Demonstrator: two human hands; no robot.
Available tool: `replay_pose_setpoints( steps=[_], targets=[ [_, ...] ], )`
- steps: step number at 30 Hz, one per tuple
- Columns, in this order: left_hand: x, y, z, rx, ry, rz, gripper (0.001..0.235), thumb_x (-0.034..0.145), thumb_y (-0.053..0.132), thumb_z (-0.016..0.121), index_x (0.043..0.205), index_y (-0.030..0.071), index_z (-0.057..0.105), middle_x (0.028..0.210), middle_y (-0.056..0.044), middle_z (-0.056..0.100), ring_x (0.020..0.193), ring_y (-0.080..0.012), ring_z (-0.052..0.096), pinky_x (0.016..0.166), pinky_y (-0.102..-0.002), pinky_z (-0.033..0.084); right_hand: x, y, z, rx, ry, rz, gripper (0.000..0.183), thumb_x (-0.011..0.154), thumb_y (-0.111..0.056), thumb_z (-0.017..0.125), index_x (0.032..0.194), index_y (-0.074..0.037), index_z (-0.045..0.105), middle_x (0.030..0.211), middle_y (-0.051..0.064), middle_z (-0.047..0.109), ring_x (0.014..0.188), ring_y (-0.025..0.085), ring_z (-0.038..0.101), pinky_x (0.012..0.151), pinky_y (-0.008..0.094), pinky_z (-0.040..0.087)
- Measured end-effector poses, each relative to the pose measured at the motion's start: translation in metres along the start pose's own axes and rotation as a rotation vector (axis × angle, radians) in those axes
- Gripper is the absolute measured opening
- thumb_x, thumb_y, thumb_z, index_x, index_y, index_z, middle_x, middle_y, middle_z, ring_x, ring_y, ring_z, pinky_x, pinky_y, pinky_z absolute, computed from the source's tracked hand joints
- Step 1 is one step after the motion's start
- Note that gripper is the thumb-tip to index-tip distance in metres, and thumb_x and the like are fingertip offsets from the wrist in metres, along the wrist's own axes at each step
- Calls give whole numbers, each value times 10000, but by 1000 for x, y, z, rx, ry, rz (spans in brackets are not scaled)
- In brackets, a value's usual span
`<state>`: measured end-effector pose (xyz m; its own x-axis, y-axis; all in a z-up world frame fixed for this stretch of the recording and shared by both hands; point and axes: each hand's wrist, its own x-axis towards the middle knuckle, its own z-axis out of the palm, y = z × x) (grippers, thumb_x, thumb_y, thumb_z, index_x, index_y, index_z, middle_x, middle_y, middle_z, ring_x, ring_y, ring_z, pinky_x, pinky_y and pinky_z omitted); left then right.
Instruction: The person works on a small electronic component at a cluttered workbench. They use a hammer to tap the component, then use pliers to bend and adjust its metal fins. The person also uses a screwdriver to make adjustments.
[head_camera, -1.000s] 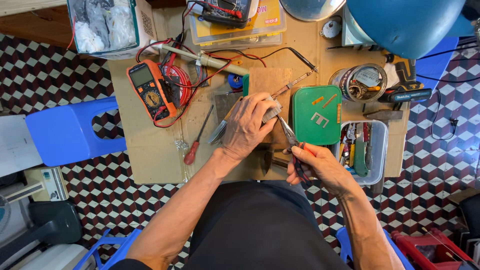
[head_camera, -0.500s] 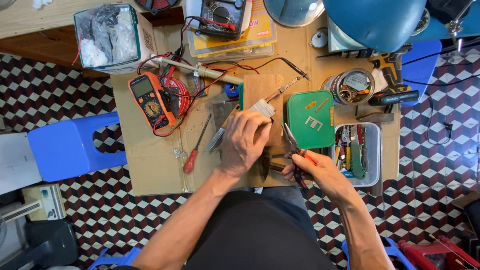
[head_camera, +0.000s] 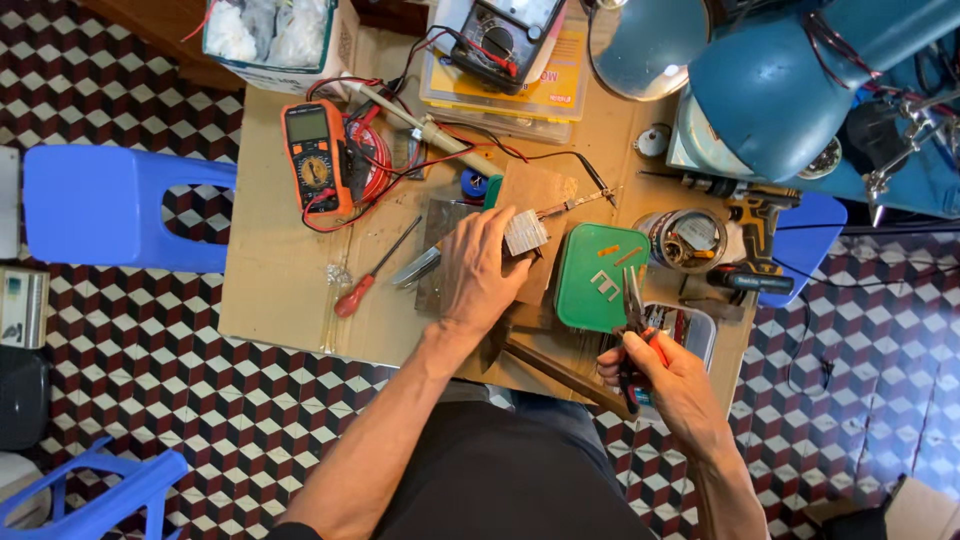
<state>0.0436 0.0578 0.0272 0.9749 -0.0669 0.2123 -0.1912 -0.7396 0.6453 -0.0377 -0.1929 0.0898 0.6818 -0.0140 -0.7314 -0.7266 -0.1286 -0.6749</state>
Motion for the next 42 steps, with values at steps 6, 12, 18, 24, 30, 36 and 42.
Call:
replay_pose_setpoints(
  steps=[6, 12, 18, 24, 30, 36, 42],
  targets=[
    [25, -19, -2, 124, -255, 55, 568, 733, 216, 874, 1229, 100, 621, 1159, -101, 657, 1153, -307, 568, 973, -465, 431, 8, -1, -28, -232, -143, -11, 393, 1014, -334, 544, 911, -3, 727, 779, 65, 733, 557, 104, 525, 531, 270, 447],
    [46, -36, -11, 39, -370, 197, 521, 687, 129, 839, 1176, 174, 662, 1133, -39, 677, 1137, -293, 571, 977, -466, 413, 13, -12, -35, -341, -242, -52, 394, 1008, -345, 555, 888, -11, 725, 707, 59, 668, 530, 93, 511, 507, 274, 433],
    [81, -46, -1, 38, -591, 550, 532, 694, 10, 762, 1183, 204, 682, 1164, 28, 711, 1171, -255, 589, 982, -445, 436, 10, -20, -18, -272, -293, -55, 382, 996, -343, 560, 875, -11, 705, 746, 31, 701, 571, 85, 541, 541, 262, 463],
    [117, -48, 13, -46, -760, 755, 532, 638, -2, 795, 1120, 206, 710, 1103, 41, 724, 1101, -250, 610, 909, -435, 470, 7, -26, 3, -268, -262, 50, 376, 997, -352, 554, 863, -26, 686, 756, 49, 726, 566, 80, 553, 522, 249, 464],
    [109, -40, -4, -71, -590, 815, 627, 586, 58, 806, 1189, 114, 641, 1214, -93, 708, 1133, -316, 613, 916, -507, 466, 2, -39, 25, -221, -232, 49, 390, 1015, -351, 574, 815, -16, 580, 734, 44, 708, 533, 81, 508, 464, 247, 413],
    [24, -45, -44, -379, -459, -52, 351, 896, 110, 696, 1230, 83, 595, 1150, -121, 721, 1053, -277, 729, 894, -390, 577, 9, -65, 32, -591, -129, 210, 436, 1007, -442, 563, 848, -50, 667, 678, 75, 663, 546, 148, 590, 517, 317, 479],
    [-16, -29, -6, -484, -247, -233, 262, 921, 170, 748, 1165, 112, 672, 1038, -107, 743, 948, -238, 750, 824, -350, 600, 35, -99, 31, -809, -320, 50, 434, 977, -452, 556, 865, -48, 666, 663, 58, 676, 594, 167, 633, 573, 369, 515]
  ],
)
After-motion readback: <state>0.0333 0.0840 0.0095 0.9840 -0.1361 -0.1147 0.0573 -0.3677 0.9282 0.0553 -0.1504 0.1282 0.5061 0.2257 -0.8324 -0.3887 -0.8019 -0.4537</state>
